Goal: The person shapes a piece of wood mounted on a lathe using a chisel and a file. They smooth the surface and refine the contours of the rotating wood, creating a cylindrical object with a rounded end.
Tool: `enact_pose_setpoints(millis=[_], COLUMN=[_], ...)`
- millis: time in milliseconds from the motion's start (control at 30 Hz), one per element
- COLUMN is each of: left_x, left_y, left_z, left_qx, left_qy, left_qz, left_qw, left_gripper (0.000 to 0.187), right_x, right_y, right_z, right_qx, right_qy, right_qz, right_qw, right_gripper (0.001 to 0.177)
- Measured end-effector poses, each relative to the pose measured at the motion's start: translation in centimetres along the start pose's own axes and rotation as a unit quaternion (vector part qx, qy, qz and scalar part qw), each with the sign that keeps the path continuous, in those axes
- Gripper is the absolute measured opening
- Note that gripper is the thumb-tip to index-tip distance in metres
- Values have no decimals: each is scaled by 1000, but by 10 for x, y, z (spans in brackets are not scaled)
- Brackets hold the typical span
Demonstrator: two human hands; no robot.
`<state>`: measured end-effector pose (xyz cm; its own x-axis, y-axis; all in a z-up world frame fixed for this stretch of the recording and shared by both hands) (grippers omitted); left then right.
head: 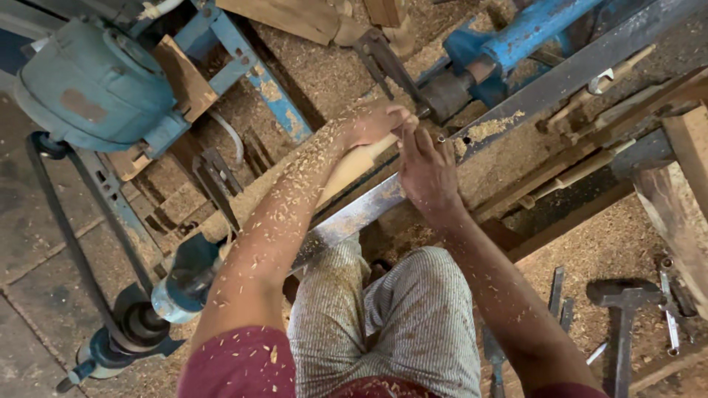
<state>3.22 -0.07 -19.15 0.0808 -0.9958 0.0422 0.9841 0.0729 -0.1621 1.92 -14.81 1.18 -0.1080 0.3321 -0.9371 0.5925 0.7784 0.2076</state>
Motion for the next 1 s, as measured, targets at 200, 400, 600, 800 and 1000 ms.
enact_pose_setpoints(millis=[200,400,600,800,1000], left_x=[-13,-13,-4,-21,-16], left_y=[-29,-52,-18,-74,-130], left_z=[33,76,61,72,150], left_qx=[35,-78,17,3,84], left_qy=[278,271,285,377,441], left_qz=[-19,-56,-47,-98,1], left_qw=[960,958,957,921,894], left_gripper=[35,38,38,38,38], right_x=[13,18,12,3,-13], right_y=[-4,-8,-3,-19,-21], right_z=[-11,-14,-3,-39,-47], right_qx=[-26,-13,-12,-31,-4], right_qy=[-29,-50,-17,78,221], right_qz=[-40,-49,-48,-69,-48], right_qw=[998,998,999,994,974], right_gripper=[50,51,64,61,43])
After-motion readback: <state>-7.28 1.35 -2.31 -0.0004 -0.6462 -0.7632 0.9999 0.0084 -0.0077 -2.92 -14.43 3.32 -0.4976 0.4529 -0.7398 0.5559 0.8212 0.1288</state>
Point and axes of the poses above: each hand's wrist, its own y-axis towards the middle knuckle, its own x-axis out of the palm, z = x × y, the point moved 6 cm from there along y, towards the middle knuckle, and after that the axes turned 11 degrees about x, right-handed, at the moved point
